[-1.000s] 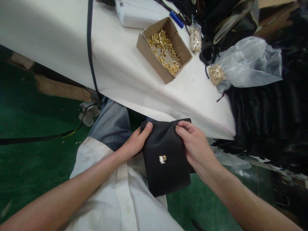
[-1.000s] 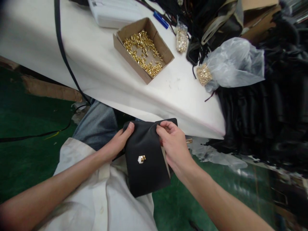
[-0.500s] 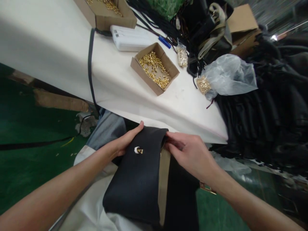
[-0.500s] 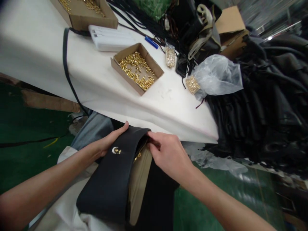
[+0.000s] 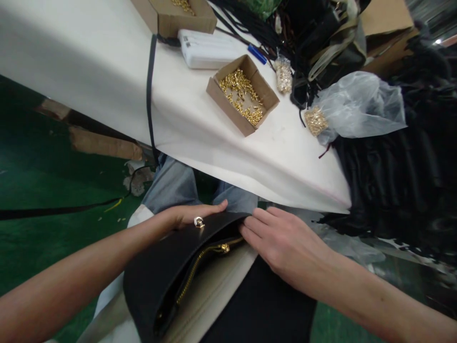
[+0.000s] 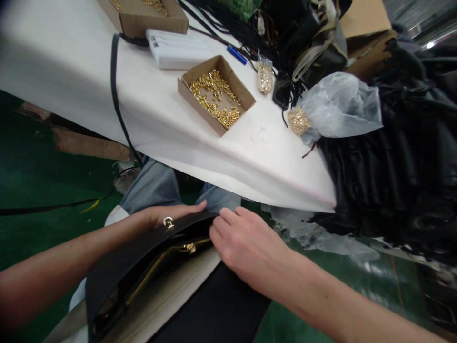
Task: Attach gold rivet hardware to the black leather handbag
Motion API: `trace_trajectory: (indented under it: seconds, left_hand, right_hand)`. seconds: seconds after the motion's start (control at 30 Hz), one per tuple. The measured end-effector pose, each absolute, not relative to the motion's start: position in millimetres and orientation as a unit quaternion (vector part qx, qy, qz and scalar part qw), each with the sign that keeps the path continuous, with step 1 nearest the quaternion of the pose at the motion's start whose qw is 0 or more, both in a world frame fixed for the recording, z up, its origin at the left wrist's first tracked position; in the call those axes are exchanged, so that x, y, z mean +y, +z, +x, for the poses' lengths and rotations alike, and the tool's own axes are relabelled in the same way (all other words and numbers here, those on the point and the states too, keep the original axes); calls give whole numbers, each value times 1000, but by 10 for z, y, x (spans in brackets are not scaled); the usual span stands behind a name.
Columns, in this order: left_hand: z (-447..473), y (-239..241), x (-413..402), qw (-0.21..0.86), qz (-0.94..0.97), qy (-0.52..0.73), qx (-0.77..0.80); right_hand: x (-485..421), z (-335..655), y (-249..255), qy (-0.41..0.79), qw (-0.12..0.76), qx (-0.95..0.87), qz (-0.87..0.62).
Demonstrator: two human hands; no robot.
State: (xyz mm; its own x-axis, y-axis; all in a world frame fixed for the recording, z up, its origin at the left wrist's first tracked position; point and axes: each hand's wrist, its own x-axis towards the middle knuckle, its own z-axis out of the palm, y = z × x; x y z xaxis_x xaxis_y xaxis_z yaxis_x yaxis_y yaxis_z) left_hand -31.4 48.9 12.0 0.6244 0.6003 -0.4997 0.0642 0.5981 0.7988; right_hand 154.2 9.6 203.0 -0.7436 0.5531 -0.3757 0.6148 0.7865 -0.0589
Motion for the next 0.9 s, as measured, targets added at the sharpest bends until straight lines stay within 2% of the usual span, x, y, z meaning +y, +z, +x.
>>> trace_trajectory:
  seconds: [0.07,0.13,0.23,0.3,0.37,0.47,0.67,0.8,0.9]
  left_hand:
    - [-402,150,572,798,479,64,360]
    - [-518,257,735,732,595,-38,332]
    - [-715,634,966,531,746,25,401]
    - [-807,990,992,439,791,57,422]
    - [-827,1319,868,396,813,84,419]
    - [-727,1527,482,395,860,102,307]
    - [-411,987,44,299,920,42,250]
    - [-277,576,88,259,896,62,355]
    - [-183,245,124,308,885,6,350]
  right_hand:
    - [-36,1533,1961,-81,185,919,339]
    - [-148,1529,1889,-69,183,911,364]
    - [-232,1501,1804,-71,163,898,402]
    - [-231,1460,1760,-71,155,891,421]
    - [-205,1413,1715,-67,149,889,428]
    - [-167,1380,1636,-77,119,885,444]
    - [-113,1507,1459,-69,55,876,474]
    - [-64,1587,1268,-13,-6,887,462]
    - [-25,1610,1113,8,-40,889,457]
